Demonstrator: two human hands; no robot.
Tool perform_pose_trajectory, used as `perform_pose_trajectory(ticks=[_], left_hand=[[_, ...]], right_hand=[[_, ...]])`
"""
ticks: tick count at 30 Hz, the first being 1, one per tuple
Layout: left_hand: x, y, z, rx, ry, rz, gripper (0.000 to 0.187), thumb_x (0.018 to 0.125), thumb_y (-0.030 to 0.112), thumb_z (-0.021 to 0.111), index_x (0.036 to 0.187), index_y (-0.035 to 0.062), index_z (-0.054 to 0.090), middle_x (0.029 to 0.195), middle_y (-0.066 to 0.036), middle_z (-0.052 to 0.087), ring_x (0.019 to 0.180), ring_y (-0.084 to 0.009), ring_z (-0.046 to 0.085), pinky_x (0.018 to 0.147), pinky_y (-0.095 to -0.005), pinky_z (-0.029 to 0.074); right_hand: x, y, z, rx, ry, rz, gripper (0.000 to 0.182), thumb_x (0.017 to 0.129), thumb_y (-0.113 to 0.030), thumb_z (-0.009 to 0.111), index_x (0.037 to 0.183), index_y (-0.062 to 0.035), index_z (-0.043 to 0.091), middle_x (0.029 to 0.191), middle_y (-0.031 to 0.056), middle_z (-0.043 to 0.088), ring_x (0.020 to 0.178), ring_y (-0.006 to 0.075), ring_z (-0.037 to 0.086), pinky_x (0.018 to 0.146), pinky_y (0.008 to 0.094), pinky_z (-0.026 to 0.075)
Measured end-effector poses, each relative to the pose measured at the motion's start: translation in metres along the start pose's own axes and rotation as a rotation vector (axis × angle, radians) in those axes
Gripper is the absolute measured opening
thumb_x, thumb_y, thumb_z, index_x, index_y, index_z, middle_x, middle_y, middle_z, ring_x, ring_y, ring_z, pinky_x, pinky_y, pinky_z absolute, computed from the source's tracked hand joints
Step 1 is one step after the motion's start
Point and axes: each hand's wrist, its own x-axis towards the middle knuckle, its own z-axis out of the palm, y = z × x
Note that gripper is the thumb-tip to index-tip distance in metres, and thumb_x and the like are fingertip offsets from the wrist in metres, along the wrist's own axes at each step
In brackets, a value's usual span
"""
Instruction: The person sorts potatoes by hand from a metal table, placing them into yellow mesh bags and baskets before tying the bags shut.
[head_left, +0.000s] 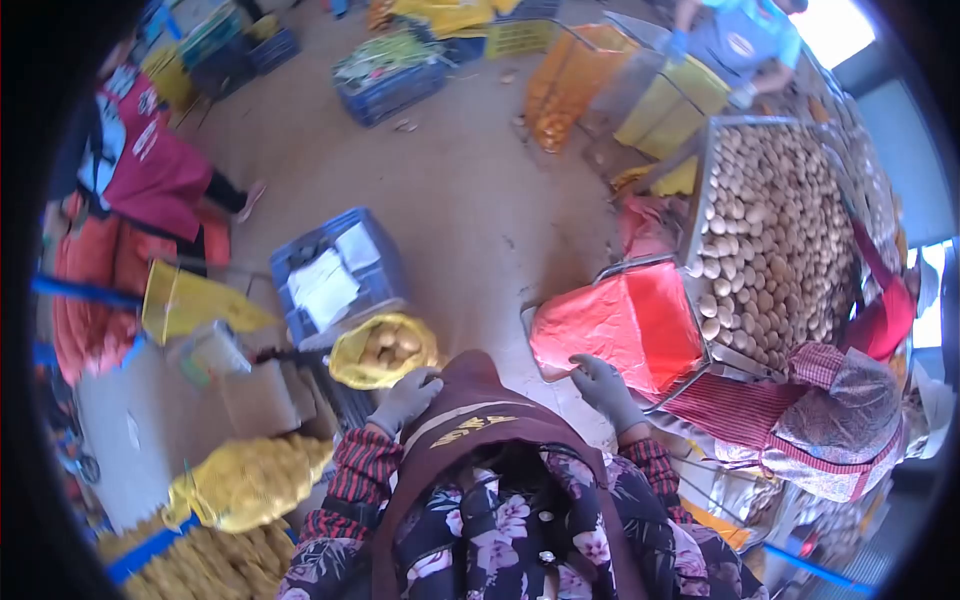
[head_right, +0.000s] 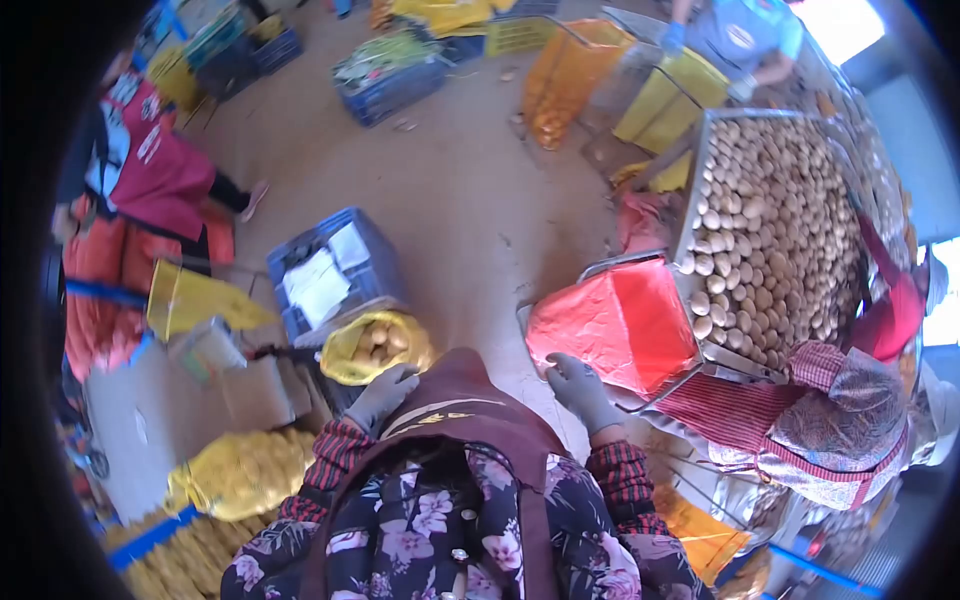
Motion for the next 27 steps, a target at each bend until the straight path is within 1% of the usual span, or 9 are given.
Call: perform_pose_trajectory(ticks=[3, 5, 7, 11, 16, 18, 22, 24, 27], left_hand=[[0.045, 0.049, -0.014, 0.023, 0.033, 0.000, 0.039, 0.093, 0.026, 0.063, 0.124, 0.0011, 0.061, 0.101, -0.011, 0.069, 0.086, -0.0165, 0.064, 0.079, -0.0305, 0.052], [0.087, 0.073, -0.029, 0.155, -0.016, 0.027, 0.039, 0.093, 0.024, 0.062, 0.124, 0.0011, 0.061, 0.105, -0.015, 0.069, 0.094, -0.0229, 0.066, 0.084, -0.0346, 0.052], [0.129, 0.121, -0.044, 0.302, -0.088, 0.076, 0.039, 0.093, 0.025, 0.060, 0.124, 0.0015, 0.060, 0.109, -0.016, 0.068, 0.100, -0.0268, 0.065, 0.087, -0.0373, 0.051], [0.239, 0.217, -0.072, 0.747, -0.303, 0.257, 0.040, 0.094, 0.029, 0.056, 0.124, 0.0030, 0.061, 0.116, -0.019, 0.065, 0.111, -0.0353, 0.061, 0.096, -0.0432, 0.047], [0.374, 0.354, -0.108, 0.858, -0.187, 0.384, 0.039, 0.092, 0.029, 0.059, 0.121, 0.0048, 0.062, 0.116, -0.019, 0.065, 0.109, -0.0352, 0.062, 0.095, -0.0441, 0.049], [0.432, 0.393, -0.112, 0.907, -0.266, 0.465, 0.039, 0.091, 0.029, 0.061, 0.122, 0.0047, 0.062, 0.116, -0.019, 0.065, 0.108, -0.0354, 0.063, 0.094, -0.0438, 0.049], [0.543, 0.464, -0.072, 1.076, -0.456, 0.830, 0.036, 0.090, 0.027, 0.062, 0.118, 0.0043, 0.063, 0.110, -0.019, 0.066, 0.104, -0.0363, 0.063, 0.090, -0.0438, 0.051], [0.568, 0.513, -0.025, 1.094, -0.556, 0.910, 0.034, 0.089, 0.026, 0.062, 0.115, 0.0041, 0.063, 0.106, -0.019, 0.067, 0.101, -0.0366, 0.064, 0.088, -0.0447, 0.051], [0.591, 0.561, 0.065, 0.918, -0.687, 1.127, 0.030, 0.088, 0.024, 0.062, 0.110, 0.0039, 0.064, 0.099, -0.018, 0.067, 0.096, -0.0367, 0.064, 0.084, -0.0465, 0.051]], right_hand=[[0.025, -0.031, -0.024, 0.146, -0.045, 0.042, 0.040, 0.093, -0.029, 0.056, 0.121, -0.0016, 0.064, 0.106, 0.0225, 0.070, 0.093, 0.0356, 0.069, 0.084, 0.0442, 0.053], [0.056, -0.018, -0.021, 0.216, -0.047, 0.067, 0.038, 0.091, -0.026, 0.059, 0.121, -0.0024, 0.063, 0.106, 0.0205, 0.070, 0.097, 0.0354, 0.067, 0.089, 0.0439, 0.051], [0.090, -0.012, -0.024, 0.079, 0.104, -0.146, 0.036, 0.089, -0.023, 0.061, 0.119, -0.0037, 0.064, 0.107, 0.0181, 0.068, 0.104, 0.0354, 0.063, 0.094, 0.0442, 0.049], [0.165, -0.010, -0.058, 0.081, 0.419, -0.129, 0.033, 0.087, -0.022, 0.064, 0.115, -0.0044, 0.065, 0.121, 0.0197, 0.061, 0.115, 0.0374, 0.057, 0.100, 0.0434, 0.045], [0.232, 0.044, -0.092, 0.228, 0.472, 0.209, 0.033, 0.088, -0.022, 0.065, 0.113, -0.0004, 0.065, 0.112, 0.0214, 0.065, 0.106, 0.0378, 0.063, 0.092, 0.0423, 0.051], [0.231, 0.014, -0.138, 0.428, 0.310, 0.507, 0.035, 0.092, -0.034, 0.063, 0.110, -0.0042, 0.068, 0.105, 0.0212, 0.069, 0.104, 0.0391, 0.065, 0.088, 0.0463, 0.051], [0.248, -0.004, -0.202, 0.770, 0.558, 0.558, 0.027, 0.092, -0.026, 0.061, 0.103, -0.0026, 0.069, 0.094, 0.0146, 0.071, 0.088, 0.0329, 0.067, 0.081, 0.0411, 0.052], [0.268, 0.001, -0.236, 0.505, 0.997, 0.453, 0.019, 0.089, -0.014, 0.062, 0.104, -0.0026, 0.068, 0.096, 0.0122, 0.070, 0.089, 0.0311, 0.065, 0.080, 0.0394, 0.051], [0.304, 0.041, -0.287, 0.178, 1.260, 0.544, 0.030, 0.085, -0.007, 0.063, 0.115, -0.0045, 0.064, 0.113, 0.0138, 0.065, 0.106, 0.0331, 0.060, 0.088, 0.0417, 0.049]])
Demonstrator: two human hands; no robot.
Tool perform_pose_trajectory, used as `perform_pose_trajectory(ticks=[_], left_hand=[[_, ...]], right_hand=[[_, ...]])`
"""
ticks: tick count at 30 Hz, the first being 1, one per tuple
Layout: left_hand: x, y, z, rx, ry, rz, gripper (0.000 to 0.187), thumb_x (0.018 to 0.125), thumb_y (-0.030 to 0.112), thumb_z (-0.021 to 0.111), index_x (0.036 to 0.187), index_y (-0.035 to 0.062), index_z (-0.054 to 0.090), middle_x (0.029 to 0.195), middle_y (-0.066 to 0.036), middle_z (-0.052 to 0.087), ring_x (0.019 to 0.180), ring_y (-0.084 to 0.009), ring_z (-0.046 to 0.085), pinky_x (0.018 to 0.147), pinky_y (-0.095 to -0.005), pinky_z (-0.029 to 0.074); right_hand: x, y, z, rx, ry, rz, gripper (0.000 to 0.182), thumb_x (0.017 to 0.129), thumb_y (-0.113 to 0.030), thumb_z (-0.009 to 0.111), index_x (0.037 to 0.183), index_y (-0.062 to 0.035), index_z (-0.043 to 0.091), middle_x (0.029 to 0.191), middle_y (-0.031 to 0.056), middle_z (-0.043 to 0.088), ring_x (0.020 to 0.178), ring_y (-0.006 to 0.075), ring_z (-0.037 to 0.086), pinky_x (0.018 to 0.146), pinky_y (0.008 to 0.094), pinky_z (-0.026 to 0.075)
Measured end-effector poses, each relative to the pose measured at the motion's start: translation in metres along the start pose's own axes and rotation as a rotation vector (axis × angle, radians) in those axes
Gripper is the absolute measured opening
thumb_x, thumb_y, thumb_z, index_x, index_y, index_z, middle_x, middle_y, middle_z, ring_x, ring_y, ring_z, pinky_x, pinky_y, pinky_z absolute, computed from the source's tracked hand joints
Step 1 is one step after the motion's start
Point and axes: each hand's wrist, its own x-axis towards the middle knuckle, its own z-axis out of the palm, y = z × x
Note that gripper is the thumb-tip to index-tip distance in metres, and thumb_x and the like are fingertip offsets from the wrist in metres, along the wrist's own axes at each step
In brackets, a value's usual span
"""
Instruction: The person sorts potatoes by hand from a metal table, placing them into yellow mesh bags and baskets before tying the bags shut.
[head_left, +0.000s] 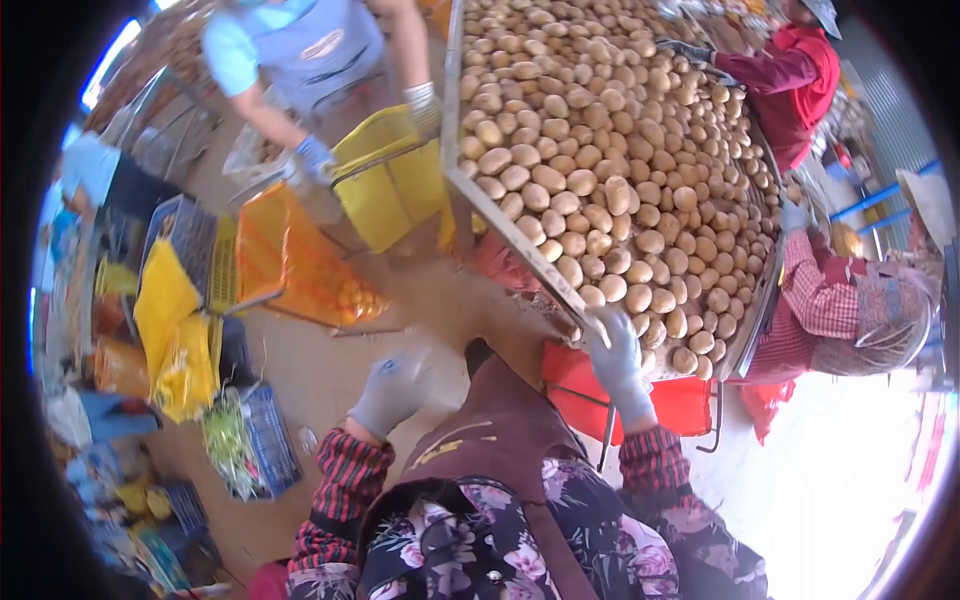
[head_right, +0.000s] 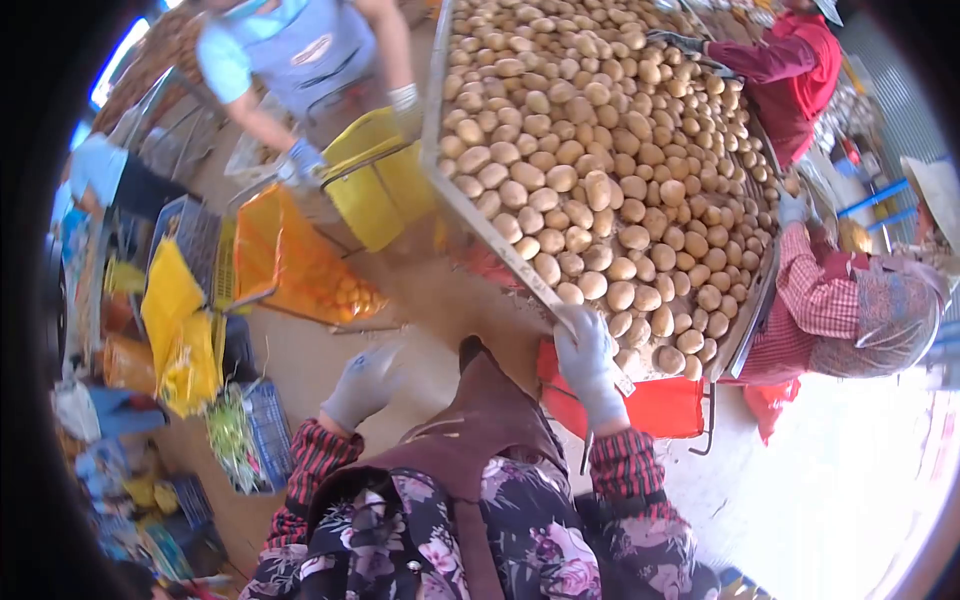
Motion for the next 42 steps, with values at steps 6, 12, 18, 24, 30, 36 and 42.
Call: perform_pose_trajectory(ticks=[6, 12, 18, 24, 30, 36, 42], left_hand=[[0.130, -0.002, -0.001, -0.200, -0.195, 0.304, 0.034, 0.089, 0.024, 0.062, 0.114, 0.0020, 0.063, 0.098, -0.017, 0.065, 0.093, -0.0372, 0.063, 0.084, -0.0456, 0.050], [0.221, 0.010, -0.045, -0.180, -0.397, 0.162, 0.041, 0.092, 0.024, 0.061, 0.125, -0.0004, 0.058, 0.112, -0.019, 0.065, 0.102, -0.0302, 0.065, 0.089, -0.0387, 0.051], [0.330, 0.058, -0.047, -1.361, -0.539, -0.332, 0.055, 0.103, 0.040, 0.049, 0.144, 0.0036, 0.044, 0.129, -0.012, 0.058, 0.110, -0.0203, 0.060, 0.097, -0.0372, 0.050], [0.382, 0.035, -0.020, -1.886, -0.864, -0.888, 0.055, 0.105, 0.050, 0.039, 0.130, 0.0025, 0.050, 0.115, -0.012, 0.059, 0.099, -0.0272, 0.061, 0.090, -0.0413, 0.054], [0.394, 0.001, -0.021, -2.176, -1.057, -0.894, 0.049, 0.106, 0.043, 0.037, 0.111, -0.0017, 0.056, 0.103, -0.014, 0.059, 0.094, -0.0264, 0.061, 0.086, -0.0401, 0.054], [0.429, 0.008, -0.036, -2.115, -0.843, -0.863, 0.050, 0.108, 0.040, 0.032, 0.128, -0.0012, 0.052, 0.120, -0.014, 0.061, 0.112, -0.0268, 0.060, 0.096, -0.0407, 0.052], [0.436, 0.013, -0.019, -1.781, -0.779, -0.641, 0.037, 0.107, 0.023, 0.042, 0.131, -0.0031, 0.049, 0.121, -0.014, 0.061, 0.115, -0.0259, 0.060, 0.096, -0.0390, 0.055]], right_hand=[[0.131, 0.037, 0.034, -0.269, 0.221, 0.032, 0.054, 0.079, -0.016, 0.068, 0.130, -0.0068, 0.055, 0.130, 0.0193, 0.055, 0.121, 0.0398, 0.051, 0.104, 0.0478, 0.041], [0.222, 0.067, 0.023, -0.292, 0.273, 0.172, 0.061, 0.080, -0.017, 0.070, 0.137, -0.0062, 0.050, 0.133, 0.0198, 0.053, 0.123, 0.0402, 0.049, 0.105, 0.0485, 0.041], [0.259, 0.012, 0.008, 0.253, 0.030, 0.355, 0.048, 0.086, -0.020, 0.067, 0.130, -0.0047, 0.056, 0.132, 0.0189, 0.056, 0.121, 0.0370, 0.053, 0.105, 0.0437, 0.042], [0.262, 0.042, 0.037, -0.539, -0.219, 0.029, 0.053, 0.079, -0.008, 0.062, 0.131, -0.0141, 0.058, 0.139, 0.0119, 0.051, 0.124, 0.0318, 0.048, 0.104, 0.0452, 0.039], [0.268, 0.050, 0.040, -0.524, -0.222, 0.162, 0.059, 0.075, -0.011, 0.064, 0.133, -0.0164, 0.056, 0.131, 0.0096, 0.057, 0.119, 0.0305, 0.052, 0.101, 0.0454, 0.039], [0.270, 0.003, 0.018, 0.699, 0.010, 0.716, 0.058, 0.085, -0.010, 0.060, 0.141, -0.0069, 0.048, 0.130, 0.0138, 0.060, 0.120, 0.0344, 0.057, 0.102, 0.0486, 0.046], [0.267, -0.002, 0.017, 1.588, 0.334, 0.676, 0.049, 0.092, -0.021, 0.064, 0.135, -0.0037, 0.050, 0.119, 0.0120, 0.062, 0.102, 0.0229, 0.066, 0.078, 0.0310, 0.058]])
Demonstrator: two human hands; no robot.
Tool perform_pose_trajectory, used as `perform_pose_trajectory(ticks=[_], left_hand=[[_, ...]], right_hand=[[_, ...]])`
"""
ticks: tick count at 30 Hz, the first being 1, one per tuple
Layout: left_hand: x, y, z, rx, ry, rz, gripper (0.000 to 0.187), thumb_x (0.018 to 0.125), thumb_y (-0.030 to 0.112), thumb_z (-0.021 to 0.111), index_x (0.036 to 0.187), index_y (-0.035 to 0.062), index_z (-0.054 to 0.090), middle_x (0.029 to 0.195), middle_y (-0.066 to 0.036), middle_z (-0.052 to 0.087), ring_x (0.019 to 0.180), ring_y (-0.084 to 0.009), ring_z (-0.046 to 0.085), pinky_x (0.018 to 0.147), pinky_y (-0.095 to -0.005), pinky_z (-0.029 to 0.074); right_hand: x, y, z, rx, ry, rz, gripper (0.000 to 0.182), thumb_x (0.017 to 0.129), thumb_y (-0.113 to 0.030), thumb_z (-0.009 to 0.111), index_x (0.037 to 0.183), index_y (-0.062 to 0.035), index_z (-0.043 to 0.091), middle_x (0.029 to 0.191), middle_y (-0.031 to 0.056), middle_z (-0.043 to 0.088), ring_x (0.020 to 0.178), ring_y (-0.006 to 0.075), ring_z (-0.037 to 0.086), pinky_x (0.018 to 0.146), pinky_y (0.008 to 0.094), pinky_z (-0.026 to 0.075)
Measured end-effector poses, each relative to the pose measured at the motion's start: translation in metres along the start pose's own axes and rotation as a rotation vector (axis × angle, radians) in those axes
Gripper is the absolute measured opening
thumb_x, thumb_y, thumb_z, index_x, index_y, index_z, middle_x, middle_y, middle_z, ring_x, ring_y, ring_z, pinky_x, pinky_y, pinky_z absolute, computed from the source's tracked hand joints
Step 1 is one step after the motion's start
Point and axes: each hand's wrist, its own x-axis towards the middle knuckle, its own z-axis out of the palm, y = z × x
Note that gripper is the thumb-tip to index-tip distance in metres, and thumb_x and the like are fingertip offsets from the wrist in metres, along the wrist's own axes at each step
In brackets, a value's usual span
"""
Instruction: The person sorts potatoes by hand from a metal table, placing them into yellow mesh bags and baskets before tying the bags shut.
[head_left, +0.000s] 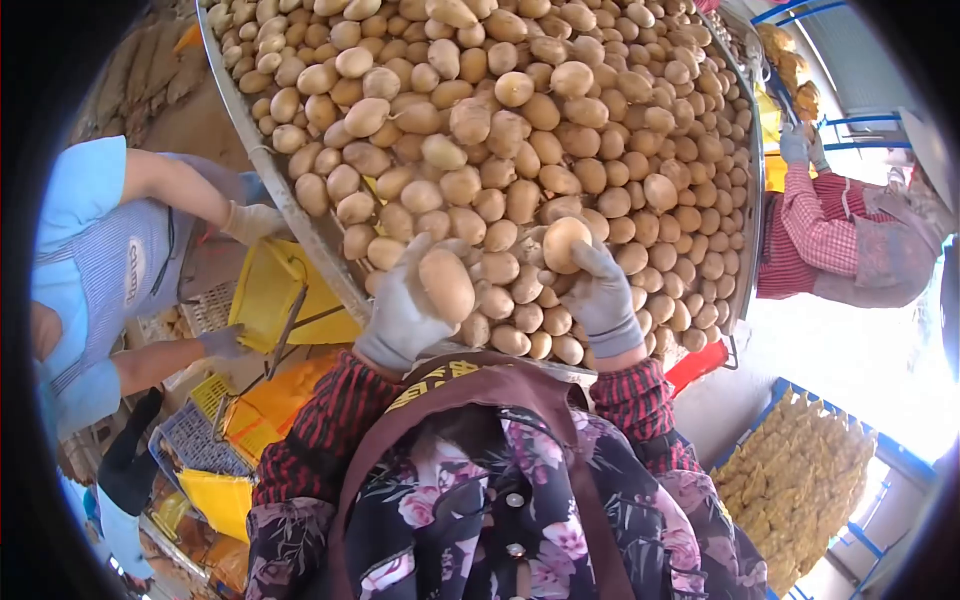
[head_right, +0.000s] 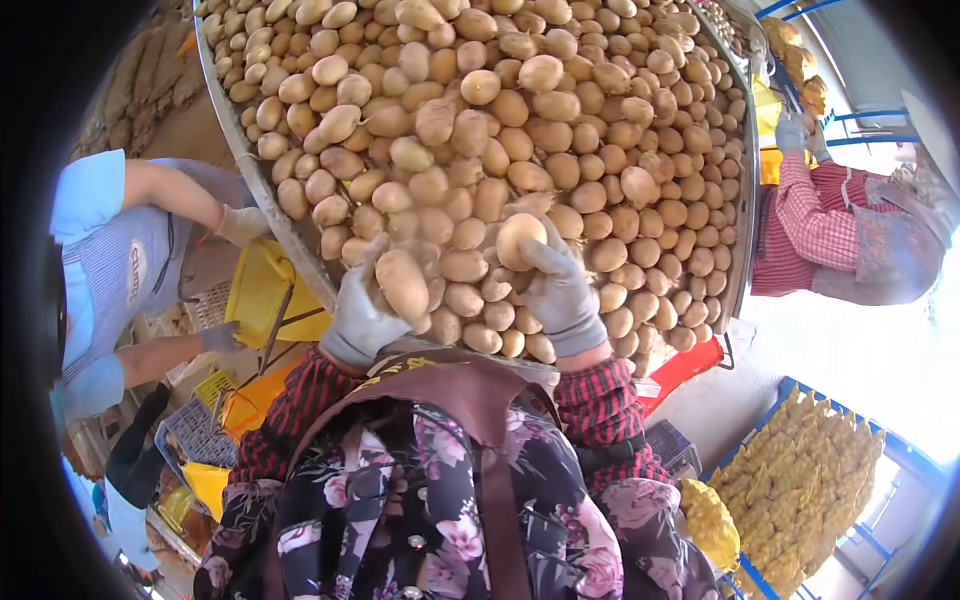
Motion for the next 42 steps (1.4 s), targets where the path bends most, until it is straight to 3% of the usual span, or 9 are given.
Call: perform_pose_trajectory(ticks=[4, 5, 6, 9, 12, 18, 26, 38, 42], left_hand=[[-0.010, 0.001, 0.035, 0.275, -0.260, 0.306, 0.051, 0.103, 0.037, 0.046, 0.136, -0.0017, 0.048, 0.131, -0.017, 0.057, 0.120, -0.0326, 0.057, 0.094, -0.0416, 0.055], [-0.005, 0.006, 0.037, 0.035, -0.186, 0.038, 0.054, 0.102, 0.039, 0.047, 0.141, 0.0028, 0.046, 0.132, -0.015, 0.056, 0.122, -0.0289, 0.056, 0.094, -0.0405, 0.054], [0.000, 0.010, 0.040, -0.203, -0.106, -0.232, 0.057, 0.100, 0.041, 0.048, 0.145, 0.0072, 0.043, 0.132, -0.014, 0.055, 0.123, -0.0252, 0.056, 0.094, -0.0393, 0.053], [-0.002, 0.022, 0.038, -0.187, -0.049, -0.249, 0.062, 0.100, 0.045, 0.044, 0.152, 0.0130, 0.035, 0.139, -0.015, 0.050, 0.108, -0.0218, 0.058, 0.077, -0.0316, 0.054], [-0.001, 0.027, 0.032, -0.251, -0.086, -0.294, 0.063, 0.100, 0.045, 0.044, 0.153, 0.0146, 0.033, 0.142, -0.016, 0.048, 0.096, -0.0200, 0.056, 0.066, -0.0242, 0.049], [0.019, 0.031, 0.005, -0.405, -0.292, -0.250, 0.055, 0.103, 0.042, 0.041, 0.149, 0.0126, 0.040, 0.144, -0.023, 0.048, 0.125, -0.0328, 0.053, 0.072, -0.0289, 0.054], [0.049, 0.048, 0.040, -0.750, -0.301, -0.112, 0.062, 0.102, 0.047, 0.045, 0.144, 0.0022, 0.043, 0.146, -0.020, 0.047, 0.133, -0.0349, 0.048, 0.103, -0.0419, 0.048], [0.008, 0.020, 0.048, -0.539, -0.380, 0.184, 0.058, 0.101, 0.044, 0.051, 0.137, -0.0007, 0.046, 0.139, -0.023, 0.050, 0.129, -0.0378, 0.051, 0.108, -0.0503, 0.045], [-0.025, 0.013, 0.046, -0.630, -0.381, 0.186, 0.062, 0.100, 0.046, 0.053, 0.138, -0.0022, 0.045, 0.133, -0.023, 0.053, 0.119, -0.0345, 0.057, 0.095, -0.0435, 0.056]], right_hand=[[0.015, 0.010, 0.008, -0.128, -0.027, -0.023, 0.039, 0.100, -0.034, 0.055, 0.123, -0.0031, 0.060, 0.115, 0.0124, 0.065, 0.103, 0.0218, 0.066, 0.084, 0.0332, 0.056], [0.032, 0.044, -0.023, -0.886, 0.172, -0.351, 0.040, 0.104, -0.036, 0.047, 0.118, -0.0007, 0.060, 0.101, 0.0108, 0.069, 0.089, 0.0215, 0.069, 0.077, 0.0316, 0.056], [0.021, 0.023, 0.026, -0.723, 0.096, -0.316, 0.037, 0.105, -0.033, 0.045, 0.114, -0.0013, 0.061, 0.105, 0.0118, 0.066, 0.100, 0.0252, 0.065, 0.087, 0.0383, 0.052], [0.048, -0.007, 0.044, -1.317, -0.145, -0.626, 0.032, 0.098, -0.028, 0.056, 0.117, -0.0027, 0.061, 0.114, 0.0154, 0.064, 0.114, 0.0318, 0.058, 0.098, 0.0447, 0.045], [0.115, -0.061, 0.028, -1.658, 0.250, -0.885, 0.039, 0.082, -0.020, 0.069, 0.117, -0.0049, 0.062, 0.122, 0.0191, 0.059, 0.118, 0.0389, 0.053, 0.103, 0.0484, 0.041], [0.228, -0.100, -0.025, -1.900, 0.153, -0.895, 0.042, 0.076, -0.019, 0.071, 0.117, -0.0106, 0.066, 0.124, 0.0155, 0.061, 0.119, 0.0352, 0.056, 0.101, 0.0418, 0.048], [0.101, -0.104, 0.002, -0.022, 0.005, -0.230, 0.043, 0.100, -0.030, 0.055, 0.131, -0.0005, 0.054, 0.128, 0.0148, 0.062, 0.112, 0.0284, 0.064, 0.092, 0.0407, 0.057], [0.018, -0.012, 0.015, -0.586, -0.316, -0.320, 0.045, 0.094, -0.023, 0.065, 0.131, 0.0003, 0.053, 0.124, 0.0170, 0.061, 0.112, 0.0251, 0.064, 0.090, 0.0377, 0.057], [0.006, -0.008, 0.039, 0.003, -0.312, 0.059, 0.048, 0.103, -0.033, 0.046, 0.133, 0.0048, 0.052, 0.127, 0.0168, 0.060, 0.116, 0.0262, 0.061, 0.096, 0.0387, 0.054]])
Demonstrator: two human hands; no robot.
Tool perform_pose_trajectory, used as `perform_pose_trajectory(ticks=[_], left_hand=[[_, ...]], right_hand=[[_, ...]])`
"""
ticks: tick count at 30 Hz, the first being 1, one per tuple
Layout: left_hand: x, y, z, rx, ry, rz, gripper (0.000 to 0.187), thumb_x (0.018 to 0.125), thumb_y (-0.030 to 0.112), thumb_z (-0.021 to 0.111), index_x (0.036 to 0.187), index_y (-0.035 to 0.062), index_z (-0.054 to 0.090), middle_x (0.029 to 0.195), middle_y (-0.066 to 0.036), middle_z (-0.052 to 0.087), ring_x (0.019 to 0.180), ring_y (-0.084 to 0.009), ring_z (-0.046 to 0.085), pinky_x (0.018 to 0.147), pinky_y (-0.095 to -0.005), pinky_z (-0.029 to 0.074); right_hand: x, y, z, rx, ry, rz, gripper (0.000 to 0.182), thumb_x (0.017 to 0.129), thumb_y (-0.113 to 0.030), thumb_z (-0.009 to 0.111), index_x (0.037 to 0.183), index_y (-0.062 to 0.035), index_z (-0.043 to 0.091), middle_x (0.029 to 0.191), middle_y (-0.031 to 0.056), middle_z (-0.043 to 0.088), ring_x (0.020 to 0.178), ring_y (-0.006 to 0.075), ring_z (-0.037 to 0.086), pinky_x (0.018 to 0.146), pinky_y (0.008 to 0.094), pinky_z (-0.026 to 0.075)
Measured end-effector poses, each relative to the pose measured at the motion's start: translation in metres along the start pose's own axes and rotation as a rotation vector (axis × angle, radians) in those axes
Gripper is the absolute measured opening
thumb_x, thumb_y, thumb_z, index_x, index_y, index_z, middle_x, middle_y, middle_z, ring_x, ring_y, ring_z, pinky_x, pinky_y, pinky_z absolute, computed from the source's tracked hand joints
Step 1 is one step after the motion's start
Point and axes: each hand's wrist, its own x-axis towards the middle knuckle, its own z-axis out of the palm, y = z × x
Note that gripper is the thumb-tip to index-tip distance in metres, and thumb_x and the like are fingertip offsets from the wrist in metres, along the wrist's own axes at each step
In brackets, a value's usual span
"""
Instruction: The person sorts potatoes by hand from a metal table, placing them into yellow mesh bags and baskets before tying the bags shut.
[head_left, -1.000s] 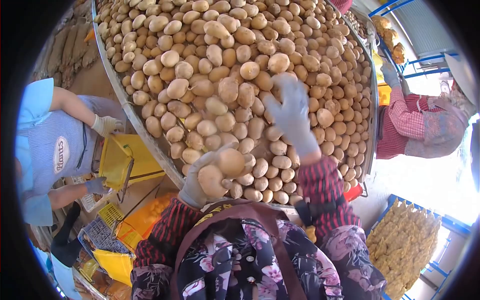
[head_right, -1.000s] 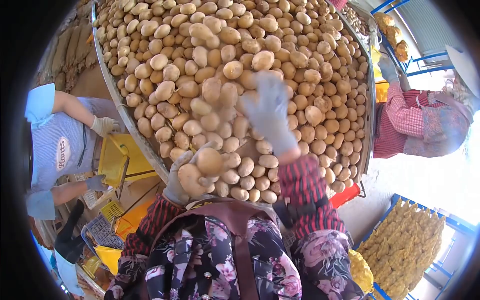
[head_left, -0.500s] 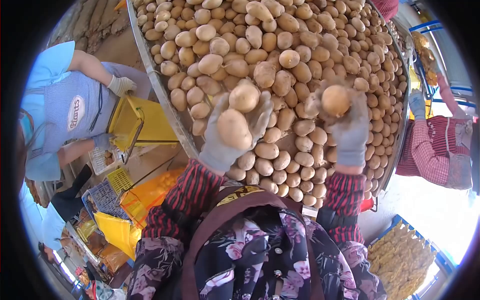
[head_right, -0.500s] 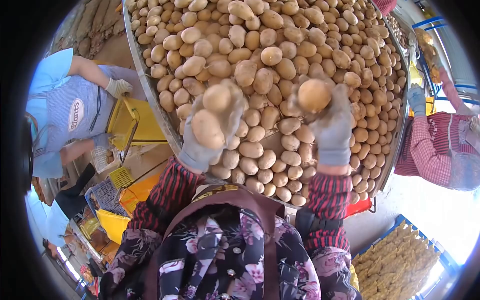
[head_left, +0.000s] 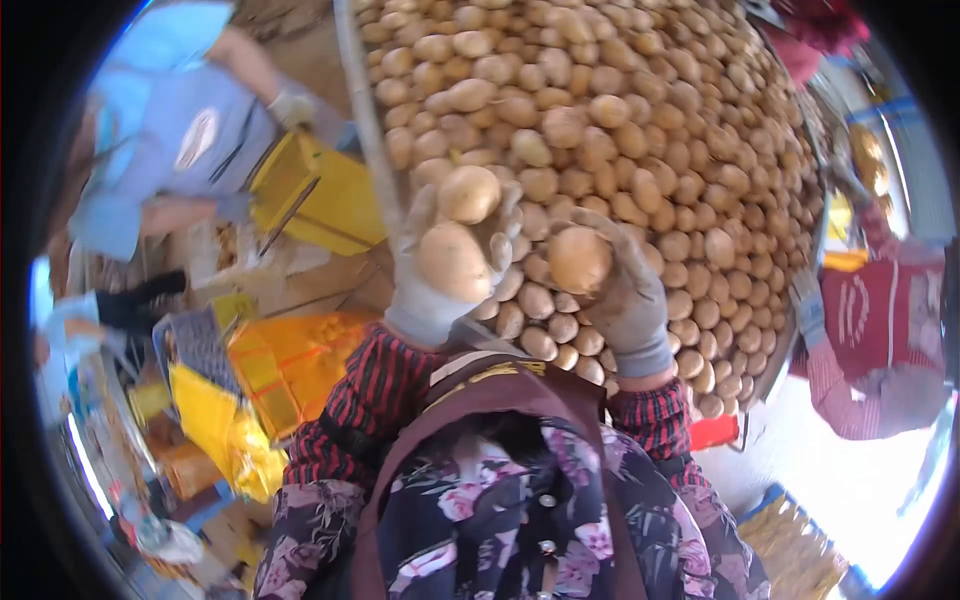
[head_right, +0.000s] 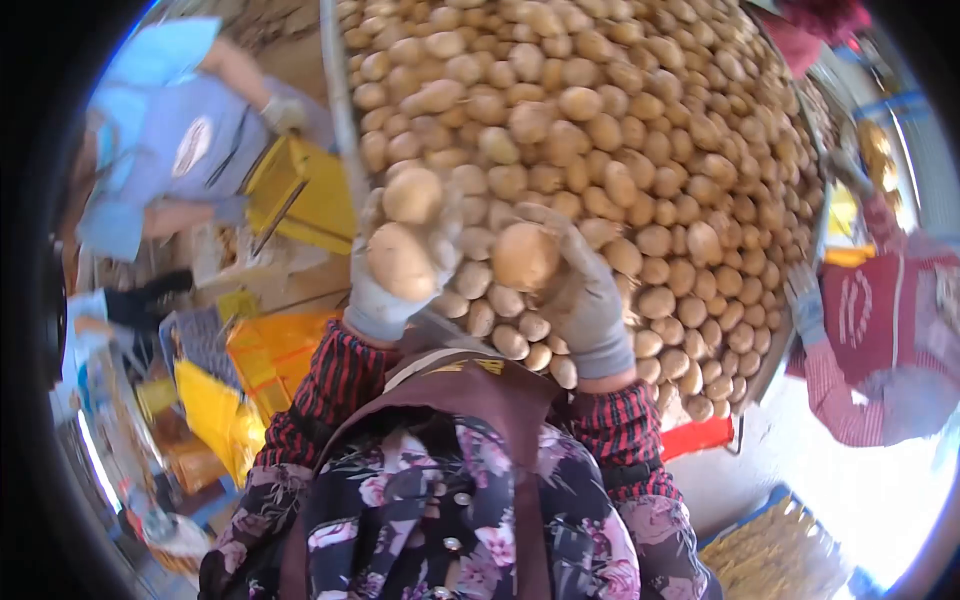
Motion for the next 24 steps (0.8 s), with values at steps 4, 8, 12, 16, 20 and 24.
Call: perform_pose_trajectory(ticks=[4, 8, 12, 16, 20, 24], left_hand=[[-0.075, 0.030, -0.020, 0.273, 0.080, 0.342, 0.059, 0.101, 0.046, 0.051, 0.136, -0.0015, 0.046, 0.126, -0.024, 0.058, 0.085, -0.0246, 0.066, 0.073, -0.0328, 0.060], [-0.204, 0.069, -0.048, 0.633, 0.421, 0.991, 0.048, 0.102, 0.043, 0.048, 0.129, 0.0026, 0.053, 0.122, -0.015, 0.064, 0.083, -0.0195, 0.065, 0.072, -0.0324, 0.058], [-0.318, 0.104, -0.033, 0.376, 0.327, 1.369, 0.036, 0.102, 0.040, 0.052, 0.119, 0.0091, 0.060, 0.112, -0.005, 0.066, 0.094, -0.0153, 0.062, 0.084, -0.0308, 0.053], [-0.443, 0.204, -0.083, 1.077, 0.733, 1.768, 0.031, 0.100, 0.037, 0.058, 0.117, 0.0112, 0.063, 0.113, -0.003, 0.065, 0.099, -0.0153, 0.061, 0.086, -0.0324, 0.049], [-0.416, 0.166, -0.029, 0.530, 0.564, 1.615, 0.037, 0.097, 0.035, 0.060, 0.120, 0.0058, 0.061, 0.121, -0.013, 0.064, 0.117, -0.0269, 0.057, 0.103, -0.0415, 0.046], [-0.314, 0.117, -0.022, 0.110, -0.017, 1.047, 0.049, 0.096, 0.026, 0.058, 0.134, -0.0042, 0.050, 0.144, -0.024, 0.047, 0.135, -0.0382, 0.043, 0.113, -0.0511, 0.040]], right_hand=[[-0.010, 0.019, -0.003, -0.437, -0.058, -0.057, 0.041, 0.104, -0.016, 0.044, 0.137, 0.0072, 0.049, 0.132, 0.0160, 0.056, 0.120, 0.0265, 0.058, 0.102, 0.0403, 0.052], [-0.025, 0.024, -0.022, -0.163, 0.019, 0.282, 0.054, 0.103, -0.036, 0.047, 0.145, -0.0018, 0.042, 0.134, 0.0123, 0.056, 0.119, 0.0269, 0.058, 0.094, 0.0415, 0.054], [-0.015, 0.031, -0.025, -0.259, 0.005, 0.398, 0.053, 0.103, -0.036, 0.048, 0.143, -0.0019, 0.043, 0.133, 0.0131, 0.057, 0.116, 0.0299, 0.061, 0.094, 0.0415, 0.054], [-0.002, 0.042, -0.004, -0.409, -0.044, 0.346, 0.052, 0.103, -0.035, 0.048, 0.143, -0.0016, 0.043, 0.131, 0.0142, 0.058, 0.114, 0.0302, 0.062, 0.094, 0.0419, 0.054], [-0.007, 0.039, 0.052, -0.221, -0.165, 0.393, 0.065, 0.090, -0.021, 0.062, 0.146, 0.0004, 0.038, 0.139, 0.0163, 0.050, 0.122, 0.0290, 0.056, 0.099, 0.0416, 0.052], [-0.001, 0.047, 0.073, -0.343, -0.243, 0.386, 0.085, 0.073, -0.015, 0.072, 0.148, 0.0019, 0.034, 0.136, 0.0176, 0.049, 0.122, 0.0275, 0.055, 0.100, 0.0352, 0.050]])
